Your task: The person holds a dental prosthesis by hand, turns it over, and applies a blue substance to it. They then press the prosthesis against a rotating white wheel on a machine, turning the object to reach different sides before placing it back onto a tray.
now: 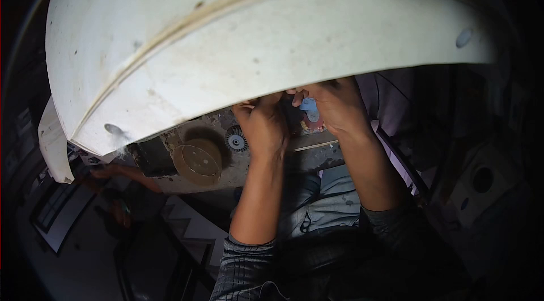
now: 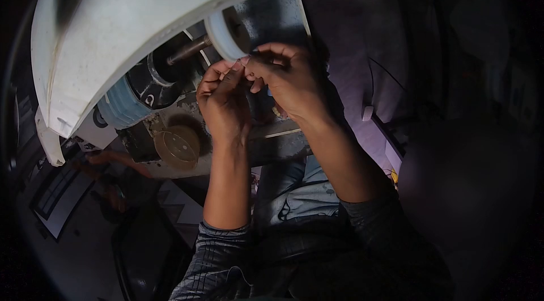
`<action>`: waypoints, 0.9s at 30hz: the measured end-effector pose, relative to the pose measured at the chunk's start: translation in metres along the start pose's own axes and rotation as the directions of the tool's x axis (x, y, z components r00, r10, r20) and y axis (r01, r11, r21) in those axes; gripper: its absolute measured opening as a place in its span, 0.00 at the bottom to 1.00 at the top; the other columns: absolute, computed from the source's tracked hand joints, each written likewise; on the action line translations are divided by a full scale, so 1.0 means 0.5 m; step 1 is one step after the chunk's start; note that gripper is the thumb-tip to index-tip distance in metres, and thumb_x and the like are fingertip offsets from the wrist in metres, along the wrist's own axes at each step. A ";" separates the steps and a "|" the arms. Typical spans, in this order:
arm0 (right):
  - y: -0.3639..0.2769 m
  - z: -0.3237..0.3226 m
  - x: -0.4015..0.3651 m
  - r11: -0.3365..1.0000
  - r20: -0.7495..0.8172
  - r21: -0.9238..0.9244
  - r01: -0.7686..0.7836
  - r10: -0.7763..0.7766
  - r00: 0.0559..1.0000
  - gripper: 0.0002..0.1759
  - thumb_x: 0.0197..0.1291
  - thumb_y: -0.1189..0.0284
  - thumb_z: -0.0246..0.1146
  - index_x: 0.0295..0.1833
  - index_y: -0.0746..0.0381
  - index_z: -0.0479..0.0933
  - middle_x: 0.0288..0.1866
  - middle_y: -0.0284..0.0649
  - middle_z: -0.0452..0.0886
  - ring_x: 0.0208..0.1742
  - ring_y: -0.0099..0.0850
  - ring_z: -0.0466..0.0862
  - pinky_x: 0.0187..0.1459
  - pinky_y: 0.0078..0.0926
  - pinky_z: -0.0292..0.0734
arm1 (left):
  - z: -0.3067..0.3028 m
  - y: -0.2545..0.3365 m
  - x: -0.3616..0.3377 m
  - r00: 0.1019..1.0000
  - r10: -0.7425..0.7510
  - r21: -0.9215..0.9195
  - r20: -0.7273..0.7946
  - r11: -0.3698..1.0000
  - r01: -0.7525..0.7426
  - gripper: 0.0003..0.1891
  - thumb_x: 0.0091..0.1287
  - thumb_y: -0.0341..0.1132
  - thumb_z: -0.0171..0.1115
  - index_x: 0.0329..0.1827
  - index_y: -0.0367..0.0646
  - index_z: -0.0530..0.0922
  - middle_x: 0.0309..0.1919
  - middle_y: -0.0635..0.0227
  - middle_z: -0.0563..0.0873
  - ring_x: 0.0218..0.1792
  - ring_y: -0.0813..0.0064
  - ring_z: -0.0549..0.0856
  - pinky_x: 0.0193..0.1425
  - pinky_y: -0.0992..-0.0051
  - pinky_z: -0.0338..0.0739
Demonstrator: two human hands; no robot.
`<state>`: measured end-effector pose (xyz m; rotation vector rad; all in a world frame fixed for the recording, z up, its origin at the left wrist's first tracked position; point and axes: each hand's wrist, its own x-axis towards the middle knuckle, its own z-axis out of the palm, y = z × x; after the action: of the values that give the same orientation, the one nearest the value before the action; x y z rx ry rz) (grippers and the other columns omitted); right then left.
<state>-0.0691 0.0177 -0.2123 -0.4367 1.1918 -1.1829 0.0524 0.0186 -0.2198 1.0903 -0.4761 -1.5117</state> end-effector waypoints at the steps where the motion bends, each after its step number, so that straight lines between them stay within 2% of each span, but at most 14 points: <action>1: -0.001 0.000 -0.001 1.000 0.001 0.000 0.002 -0.002 1.000 0.14 0.62 0.72 0.71 0.46 0.71 0.81 0.33 0.40 0.85 0.29 0.22 0.84 0.25 0.16 0.75 | 0.006 0.006 -0.001 1.000 0.002 -0.001 0.002 1.000 -0.002 0.04 0.69 0.21 0.60 0.43 0.29 0.82 0.35 0.58 0.88 0.32 0.73 0.84 0.41 0.75 0.77; 4: -0.007 0.001 -0.004 0.999 0.001 0.024 -0.032 0.032 0.999 0.15 0.62 0.70 0.72 0.46 0.71 0.81 0.31 0.39 0.85 0.27 0.21 0.83 0.19 0.15 0.69 | 0.017 0.017 -0.004 0.999 -0.015 0.023 -0.040 1.000 0.016 0.05 0.69 0.21 0.60 0.43 0.29 0.82 0.34 0.58 0.88 0.32 0.72 0.84 0.39 0.75 0.77; 6: -0.009 0.001 0.000 0.995 0.015 0.077 -0.061 0.060 0.998 0.14 0.61 0.70 0.72 0.46 0.70 0.81 0.31 0.39 0.85 0.27 0.22 0.83 0.20 0.16 0.71 | 0.021 0.020 -0.001 1.000 -0.017 0.042 0.020 0.999 0.016 0.05 0.68 0.21 0.59 0.42 0.28 0.82 0.32 0.58 0.88 0.32 0.73 0.84 0.38 0.75 0.76; 7: -0.011 0.002 -0.003 0.995 0.017 0.078 -0.059 0.058 0.998 0.14 0.61 0.70 0.72 0.46 0.70 0.81 0.31 0.39 0.85 0.27 0.22 0.83 0.20 0.16 0.71 | 0.023 0.023 -0.002 1.000 -0.014 0.043 0.021 0.999 0.013 0.05 0.68 0.21 0.59 0.42 0.28 0.82 0.32 0.58 0.88 0.32 0.73 0.84 0.38 0.75 0.76; 9: -0.012 0.003 -0.009 0.997 0.004 0.056 -0.054 0.053 0.999 0.12 0.62 0.72 0.71 0.44 0.69 0.81 0.31 0.40 0.85 0.27 0.24 0.84 0.26 0.17 0.76 | 0.027 0.026 -0.002 0.996 -0.031 0.088 -0.082 0.995 0.038 0.05 0.67 0.20 0.59 0.41 0.28 0.83 0.32 0.58 0.88 0.32 0.73 0.84 0.38 0.75 0.76; 12: -0.001 -0.009 0.002 0.985 0.065 0.158 -0.070 0.060 0.996 0.09 0.63 0.74 0.69 0.44 0.69 0.82 0.32 0.41 0.85 0.29 0.25 0.84 0.30 0.20 0.80 | 0.032 0.033 0.001 0.998 -0.049 0.127 -0.031 0.990 0.053 0.05 0.66 0.20 0.59 0.39 0.28 0.83 0.31 0.58 0.87 0.32 0.73 0.84 0.39 0.75 0.77; 16: 0.002 -0.010 0.004 0.969 0.081 0.236 -0.078 0.060 0.995 0.09 0.64 0.74 0.69 0.45 0.70 0.82 0.33 0.42 0.86 0.31 0.26 0.85 0.30 0.21 0.80 | 0.037 0.042 0.011 0.996 -0.077 0.161 -0.055 0.983 0.085 0.05 0.64 0.21 0.59 0.37 0.28 0.82 0.30 0.59 0.87 0.31 0.73 0.83 0.39 0.75 0.76; 18: 0.006 -0.011 0.007 0.958 0.095 0.242 -0.153 0.134 0.986 0.10 0.64 0.74 0.69 0.45 0.70 0.83 0.34 0.43 0.87 0.31 0.27 0.85 0.30 0.22 0.81 | 0.034 0.048 0.016 0.992 -0.102 0.191 -0.075 0.975 0.115 0.05 0.63 0.22 0.59 0.37 0.28 0.82 0.29 0.59 0.86 0.30 0.74 0.81 0.39 0.75 0.75; 21: 0.004 -0.005 0.002 0.948 0.141 0.284 -0.142 0.106 0.984 0.09 0.64 0.74 0.69 0.45 0.70 0.83 0.35 0.43 0.87 0.32 0.27 0.85 0.30 0.22 0.81 | 0.027 0.060 0.020 0.982 -0.172 0.135 -0.080 0.974 0.182 0.06 0.62 0.23 0.59 0.37 0.29 0.82 0.29 0.60 0.86 0.30 0.74 0.80 0.39 0.75 0.74; 25: -0.005 -0.001 -0.003 0.948 0.169 0.273 -0.162 0.118 0.978 0.09 0.65 0.74 0.68 0.46 0.68 0.83 0.35 0.43 0.87 0.33 0.27 0.86 0.31 0.22 0.81 | 0.020 0.061 0.025 0.979 -0.174 0.130 -0.110 0.974 0.187 0.06 0.62 0.22 0.59 0.37 0.29 0.82 0.29 0.60 0.86 0.30 0.74 0.80 0.39 0.76 0.74; 27: -0.007 -0.003 -0.005 0.939 0.183 0.302 -0.165 0.113 0.977 0.10 0.65 0.73 0.68 0.47 0.68 0.84 0.35 0.42 0.87 0.33 0.27 0.85 0.31 0.22 0.80 | 0.024 0.065 0.023 0.981 -0.180 0.144 -0.077 0.971 0.190 0.06 0.62 0.22 0.59 0.37 0.29 0.83 0.28 0.61 0.85 0.29 0.74 0.80 0.39 0.77 0.74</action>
<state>-0.0718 0.0190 -0.2088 -0.1980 0.8574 -1.1661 0.0612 -0.0037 -0.1923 1.3269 -0.4602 -1.6183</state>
